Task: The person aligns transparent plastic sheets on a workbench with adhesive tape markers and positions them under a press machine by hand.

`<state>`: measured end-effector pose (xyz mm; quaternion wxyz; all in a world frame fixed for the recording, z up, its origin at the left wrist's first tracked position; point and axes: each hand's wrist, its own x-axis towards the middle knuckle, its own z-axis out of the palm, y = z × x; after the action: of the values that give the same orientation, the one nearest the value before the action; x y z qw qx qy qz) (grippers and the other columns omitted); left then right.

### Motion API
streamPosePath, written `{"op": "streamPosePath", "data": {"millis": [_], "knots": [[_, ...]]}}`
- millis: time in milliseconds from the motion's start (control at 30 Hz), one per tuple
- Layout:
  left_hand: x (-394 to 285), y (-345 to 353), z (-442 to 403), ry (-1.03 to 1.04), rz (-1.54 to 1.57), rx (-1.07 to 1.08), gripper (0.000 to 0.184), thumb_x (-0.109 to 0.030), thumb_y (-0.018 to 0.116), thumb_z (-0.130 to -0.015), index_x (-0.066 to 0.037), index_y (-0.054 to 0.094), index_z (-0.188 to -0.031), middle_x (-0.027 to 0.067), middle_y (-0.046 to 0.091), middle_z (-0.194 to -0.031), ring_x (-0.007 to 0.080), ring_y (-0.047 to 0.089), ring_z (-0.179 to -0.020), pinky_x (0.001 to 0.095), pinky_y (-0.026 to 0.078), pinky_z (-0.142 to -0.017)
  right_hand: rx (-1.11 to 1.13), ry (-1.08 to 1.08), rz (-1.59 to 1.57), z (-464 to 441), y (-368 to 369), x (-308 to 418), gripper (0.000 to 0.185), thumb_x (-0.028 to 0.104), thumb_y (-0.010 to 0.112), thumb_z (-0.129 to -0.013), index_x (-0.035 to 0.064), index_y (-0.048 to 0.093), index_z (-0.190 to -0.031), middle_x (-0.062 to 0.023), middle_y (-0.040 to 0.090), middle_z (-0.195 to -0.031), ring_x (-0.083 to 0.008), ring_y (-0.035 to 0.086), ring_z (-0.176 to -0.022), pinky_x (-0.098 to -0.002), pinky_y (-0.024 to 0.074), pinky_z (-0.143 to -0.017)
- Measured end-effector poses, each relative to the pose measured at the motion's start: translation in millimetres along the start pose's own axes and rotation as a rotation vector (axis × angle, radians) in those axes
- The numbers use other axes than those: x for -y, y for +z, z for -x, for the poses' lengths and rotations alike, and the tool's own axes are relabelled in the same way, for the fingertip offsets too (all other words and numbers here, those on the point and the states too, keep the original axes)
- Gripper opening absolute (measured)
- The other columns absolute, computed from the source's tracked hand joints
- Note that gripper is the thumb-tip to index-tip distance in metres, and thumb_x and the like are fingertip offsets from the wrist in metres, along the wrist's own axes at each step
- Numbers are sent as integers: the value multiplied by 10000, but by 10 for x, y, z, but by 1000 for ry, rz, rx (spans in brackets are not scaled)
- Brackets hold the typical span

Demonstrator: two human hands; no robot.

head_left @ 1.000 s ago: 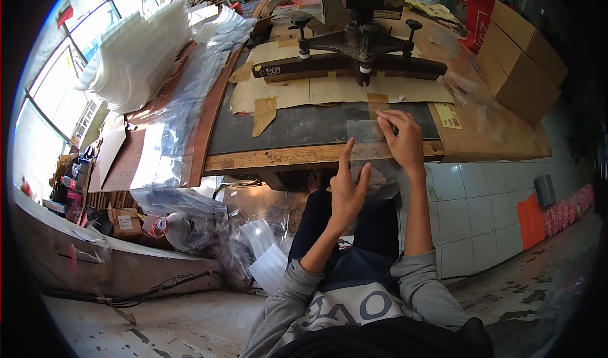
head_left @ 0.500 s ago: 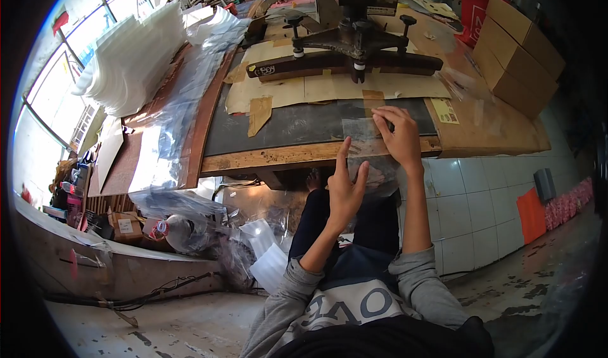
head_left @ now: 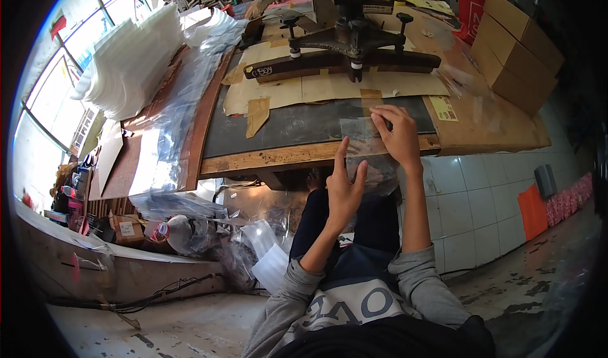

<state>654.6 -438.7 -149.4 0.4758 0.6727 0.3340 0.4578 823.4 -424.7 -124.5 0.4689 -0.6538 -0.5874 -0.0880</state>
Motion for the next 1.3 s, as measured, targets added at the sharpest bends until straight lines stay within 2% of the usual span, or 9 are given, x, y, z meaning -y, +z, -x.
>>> {"op": "streamPosePath", "data": {"millis": [233, 400, 567, 600, 733, 867, 1000, 1133, 1300], "knots": [[-28, -41, -15, 29, -35, -1, 571, -124, 603, -918, -15, 353, -1420, 208, 505, -1348, 263, 506, -1242, 328, 422, -988, 30, 10, -12, -42, -16, -7, 212, 208, 625, -890, 37, 713, -979, -101, 686, -985, -277, 604, -940, -362, 478, -845], [159, -62, -92, 33, 128, -18, 614, -138, 620, -911, -67, 332, -1449, 47, 535, -571, 57, 433, -489, 216, 392, -494, 121, 109, -176, -271, -73, -76, 233, 225, 625, -898, 32, 708, -997, -120, 692, -971, -252, 653, -869, -346, 510, -770], [-92, -182, -53, -102, 298, 73, 598, -114, 579, -941, -63, 291, -1463, 100, 699, -737, 111, 677, -675, 228, 524, -619, 161, 298, -188, -520, -43, -163, 296, 213, 624, -903, -2, 647, -1106, -139, 693, -945, -221, 676, -792, -326, 528, -686], [-88, -225, -45, -100, 281, 120, 595, -97, 551, -954, -58, 255, -1470, 131, 716, -795, 184, 707, -805, 254, 559, -684, 178, 349, -216, -558, 12, -247, 335, 202, 636, -895, -8, 616, -1154, -138, 692, -938, -218, 678, -790, -324, 530, -685], [-310, -316, 107, -98, 274, 178, 605, -63, 525, -959, -46, 215, -1478, 160, 681, -891, 216, 705, -822, 275, 563, -711, 190, 587, -673, -709, 147, -468, 542, 119, 682, -836, -22, 469, -1315, -134, 690, -929, -212, 684, -792, -324, 539, -716], [-474, -404, 313, -226, 390, 239, 573, -47, 508, -959, 7, 233, -1459, 275, 526, -1272, 251, 683, -913, 319, 566, -772, 194, 466, -377, -851, 250, -706, 608, 30, 678, -774, -10, 441, -1333, -129, 688, -925, -233, 681, -817, -328, 536, -735], [-438, -461, 398, -258, 287, 322, 612, -56, 495, -969, -10, 155, -1476, 191, 700, -853, 270, 702, -833, 328, 578, -766, 197, 334, -87, -947, 225, -590, 449, -14, 646, -739, -17, 575, -1183, -137, 680, -897, -268, 663, -832, -339, 520, -758], [-420, -463, 423, -311, 331, 329, 602, -38, 473, -973, -20, 150, -1480, 211, 693, -888, 281, 702, -838, 346, 587, -759, 204, 160, 99, -917, 225, -579, 234, -27, 617, -749, 21, 702, -962, -131, 674, -876, -287, 625, -871, -363, 505, -785], [-386, -429, 382, -303, 328, 318, 605, -36, 475, -971, -23, 151, -1481, 206, 694, -886, 279, 701, -841, 351, 591, -752, 271, -20, 300, -838, 5, -268, 173, 2, 614, -797, 56, 726, -918, -87, 675, -927, -275, 582, -958, -393, 483, -825]]}}
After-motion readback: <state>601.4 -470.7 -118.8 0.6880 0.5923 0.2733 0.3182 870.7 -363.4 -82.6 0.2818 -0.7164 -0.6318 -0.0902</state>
